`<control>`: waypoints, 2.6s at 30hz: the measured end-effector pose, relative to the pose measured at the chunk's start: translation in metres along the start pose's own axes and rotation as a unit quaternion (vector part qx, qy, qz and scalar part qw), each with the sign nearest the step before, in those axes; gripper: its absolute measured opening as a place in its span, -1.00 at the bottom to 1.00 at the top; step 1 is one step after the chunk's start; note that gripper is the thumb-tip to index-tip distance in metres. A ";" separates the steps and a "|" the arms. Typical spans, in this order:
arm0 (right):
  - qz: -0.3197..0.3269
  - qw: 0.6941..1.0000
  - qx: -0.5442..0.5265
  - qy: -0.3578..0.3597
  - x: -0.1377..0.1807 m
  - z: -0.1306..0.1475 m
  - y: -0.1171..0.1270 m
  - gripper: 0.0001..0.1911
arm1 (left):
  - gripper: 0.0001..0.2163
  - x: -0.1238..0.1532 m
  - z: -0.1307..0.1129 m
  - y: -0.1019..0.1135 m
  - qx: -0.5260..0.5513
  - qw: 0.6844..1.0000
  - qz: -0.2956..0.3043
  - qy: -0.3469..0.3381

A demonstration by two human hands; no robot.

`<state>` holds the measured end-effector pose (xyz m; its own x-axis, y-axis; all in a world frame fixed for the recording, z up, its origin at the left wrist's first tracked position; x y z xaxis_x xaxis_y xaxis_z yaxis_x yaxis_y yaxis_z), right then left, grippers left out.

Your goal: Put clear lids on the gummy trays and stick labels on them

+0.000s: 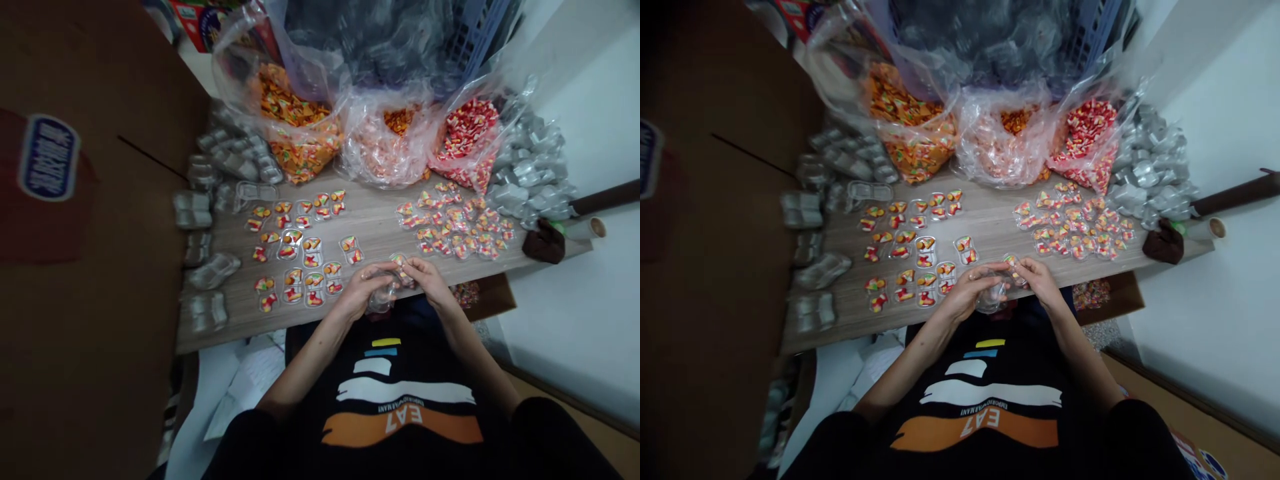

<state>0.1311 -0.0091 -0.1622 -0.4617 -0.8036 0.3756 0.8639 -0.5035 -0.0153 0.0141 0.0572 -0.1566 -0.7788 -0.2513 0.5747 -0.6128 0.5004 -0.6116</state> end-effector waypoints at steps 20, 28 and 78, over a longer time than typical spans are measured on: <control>-0.378 0.746 0.491 0.242 -0.003 0.118 0.158 -0.60 | -0.69 -0.002 -0.005 0.027 0.094 0.993 -0.065 -0.018; 0.024 0.981 0.147 0.125 -0.008 0.035 -0.053 -0.46 | -0.64 0.003 -0.022 0.032 0.128 0.974 -0.130 -0.131; 0.115 0.680 0.637 0.345 -0.046 0.023 -0.124 -0.25 | -0.59 0.075 -0.050 0.081 0.114 0.945 -0.225 -0.208</control>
<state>0.0501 0.0971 -0.1563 0.1092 -0.9935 -0.0315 0.1991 -0.0091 0.9799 -0.0867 0.1204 -0.1359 -0.3884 -0.7242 0.5698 -0.8705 0.0855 -0.4847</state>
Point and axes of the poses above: each hand's wrist, its own x-axis away from the middle knuckle, its own y-axis out of the back of the hand, z = x × y, the point moved 10 cm from there along -x, towards the middle knuckle, and after that the axes turned 6 degrees about y, right-handed, at the moved point
